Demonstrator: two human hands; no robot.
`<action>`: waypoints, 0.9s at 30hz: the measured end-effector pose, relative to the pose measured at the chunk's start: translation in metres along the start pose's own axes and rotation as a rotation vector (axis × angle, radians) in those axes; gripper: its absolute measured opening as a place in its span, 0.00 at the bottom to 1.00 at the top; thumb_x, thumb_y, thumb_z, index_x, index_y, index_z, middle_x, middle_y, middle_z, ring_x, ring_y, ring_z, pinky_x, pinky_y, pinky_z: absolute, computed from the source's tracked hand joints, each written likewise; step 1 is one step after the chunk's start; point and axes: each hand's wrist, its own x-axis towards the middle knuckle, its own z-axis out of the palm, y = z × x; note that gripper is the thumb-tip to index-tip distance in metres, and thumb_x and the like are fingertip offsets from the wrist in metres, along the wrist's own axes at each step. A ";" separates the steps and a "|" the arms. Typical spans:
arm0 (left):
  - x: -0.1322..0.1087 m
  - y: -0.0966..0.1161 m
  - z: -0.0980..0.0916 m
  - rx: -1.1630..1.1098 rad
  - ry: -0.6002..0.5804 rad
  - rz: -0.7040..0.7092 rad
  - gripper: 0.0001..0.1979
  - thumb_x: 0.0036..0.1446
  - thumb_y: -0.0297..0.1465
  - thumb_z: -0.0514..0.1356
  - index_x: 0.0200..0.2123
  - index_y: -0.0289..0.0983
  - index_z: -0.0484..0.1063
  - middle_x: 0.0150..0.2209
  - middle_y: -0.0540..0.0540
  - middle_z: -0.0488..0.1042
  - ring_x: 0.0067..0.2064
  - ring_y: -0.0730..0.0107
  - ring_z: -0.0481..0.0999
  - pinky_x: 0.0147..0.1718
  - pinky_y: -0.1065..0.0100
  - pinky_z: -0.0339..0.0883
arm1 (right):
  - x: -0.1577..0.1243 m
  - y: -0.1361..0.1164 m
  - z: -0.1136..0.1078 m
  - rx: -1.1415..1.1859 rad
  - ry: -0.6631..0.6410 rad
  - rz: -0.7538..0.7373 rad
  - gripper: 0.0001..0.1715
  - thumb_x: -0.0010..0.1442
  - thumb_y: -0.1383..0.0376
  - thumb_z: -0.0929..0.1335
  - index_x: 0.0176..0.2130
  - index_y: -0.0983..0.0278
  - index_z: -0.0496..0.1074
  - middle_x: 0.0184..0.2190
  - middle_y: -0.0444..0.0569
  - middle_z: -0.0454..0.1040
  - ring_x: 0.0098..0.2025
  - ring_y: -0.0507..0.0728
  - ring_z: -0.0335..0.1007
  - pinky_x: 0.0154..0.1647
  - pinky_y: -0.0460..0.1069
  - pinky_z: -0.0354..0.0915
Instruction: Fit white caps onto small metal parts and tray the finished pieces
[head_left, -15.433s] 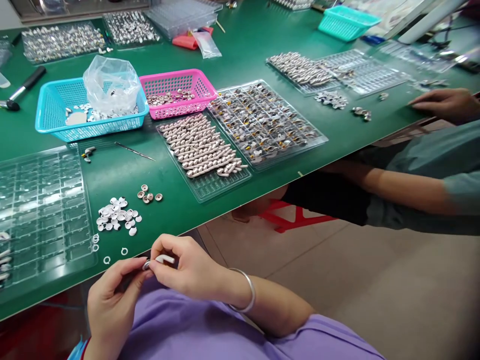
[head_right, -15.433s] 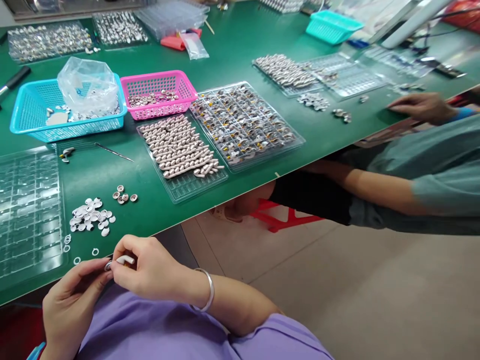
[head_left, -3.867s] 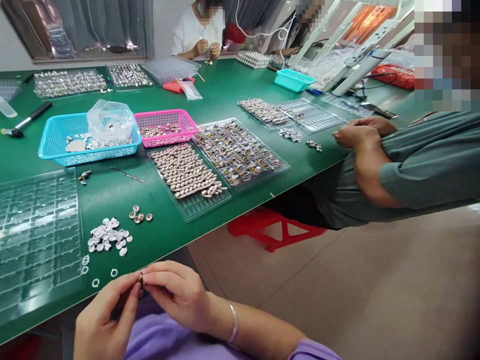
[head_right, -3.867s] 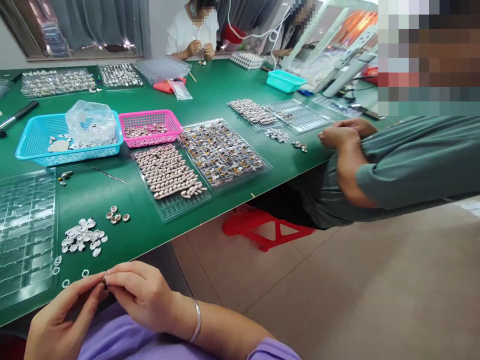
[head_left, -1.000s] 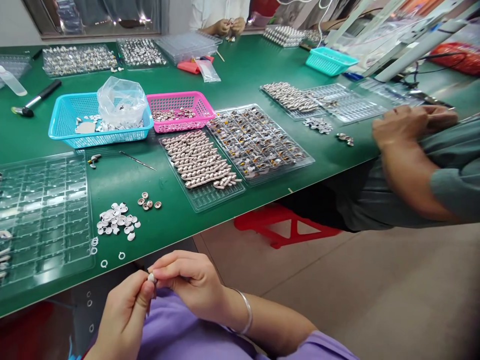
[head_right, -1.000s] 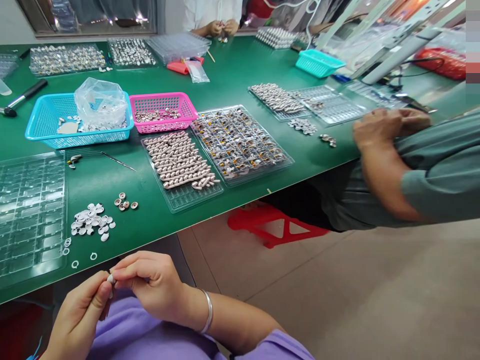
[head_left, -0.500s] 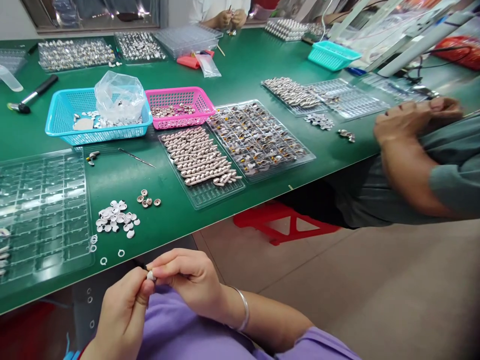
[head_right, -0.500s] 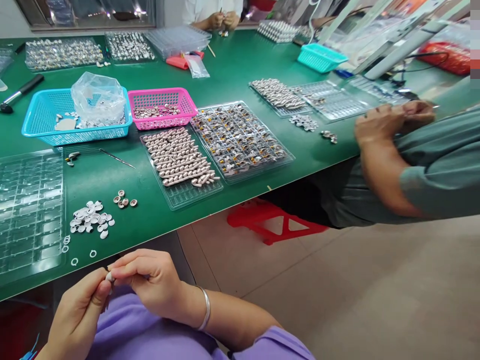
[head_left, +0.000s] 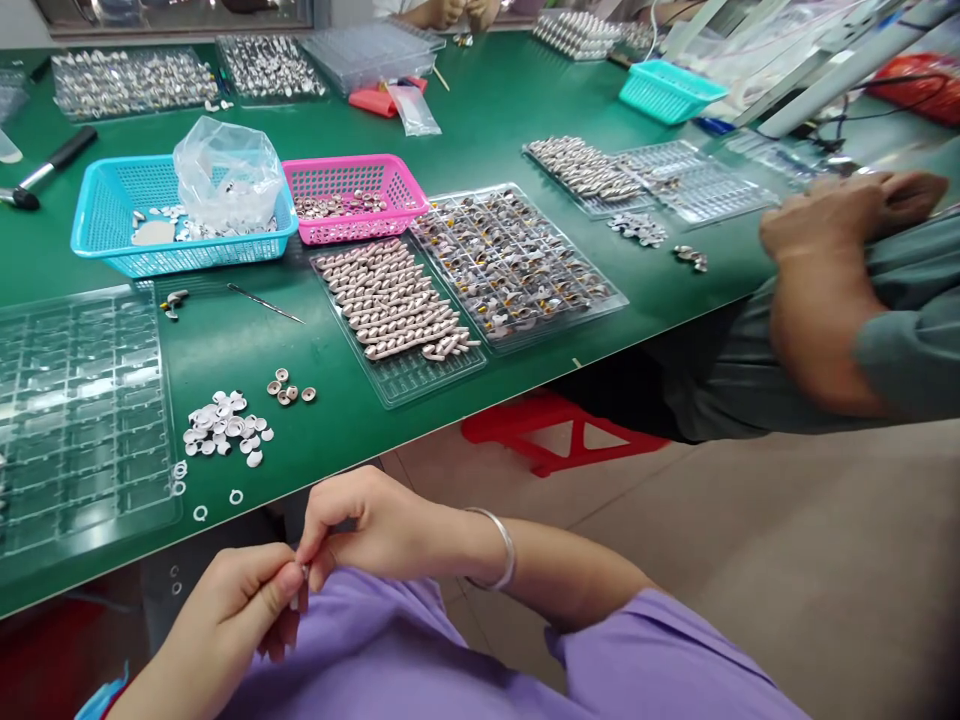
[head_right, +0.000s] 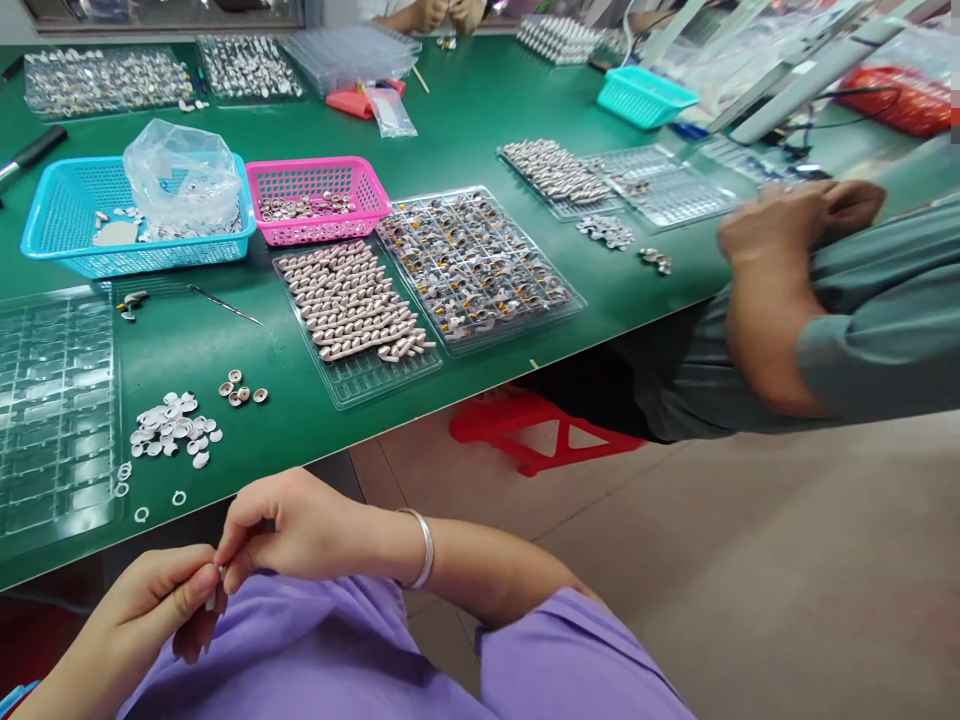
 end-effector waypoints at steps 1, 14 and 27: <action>0.000 0.000 0.000 -0.047 -0.024 -0.043 0.27 0.58 0.54 0.55 0.23 0.36 0.68 0.17 0.50 0.68 0.19 0.74 0.66 0.20 0.74 0.60 | 0.003 -0.002 -0.004 -0.001 -0.072 0.053 0.06 0.50 0.74 0.76 0.29 0.67 0.76 0.26 0.43 0.77 0.29 0.49 0.75 0.31 0.40 0.68; -0.009 -0.005 0.016 -0.547 -0.040 -0.335 0.25 0.47 0.51 0.67 0.22 0.33 0.73 0.13 0.49 0.71 0.12 0.81 0.64 0.12 0.79 0.51 | 0.007 0.008 0.002 0.450 -0.278 0.366 0.21 0.46 0.54 0.78 0.27 0.67 0.73 0.25 0.42 0.73 0.28 0.49 0.71 0.33 0.44 0.67; 0.017 0.013 0.012 -0.696 0.199 -0.099 0.23 0.42 0.49 0.71 0.21 0.33 0.75 0.13 0.49 0.71 0.14 0.78 0.67 0.16 0.78 0.58 | 0.001 0.023 0.010 0.718 0.169 0.286 0.22 0.46 0.60 0.79 0.37 0.67 0.74 0.31 0.43 0.76 0.32 0.49 0.72 0.40 0.46 0.68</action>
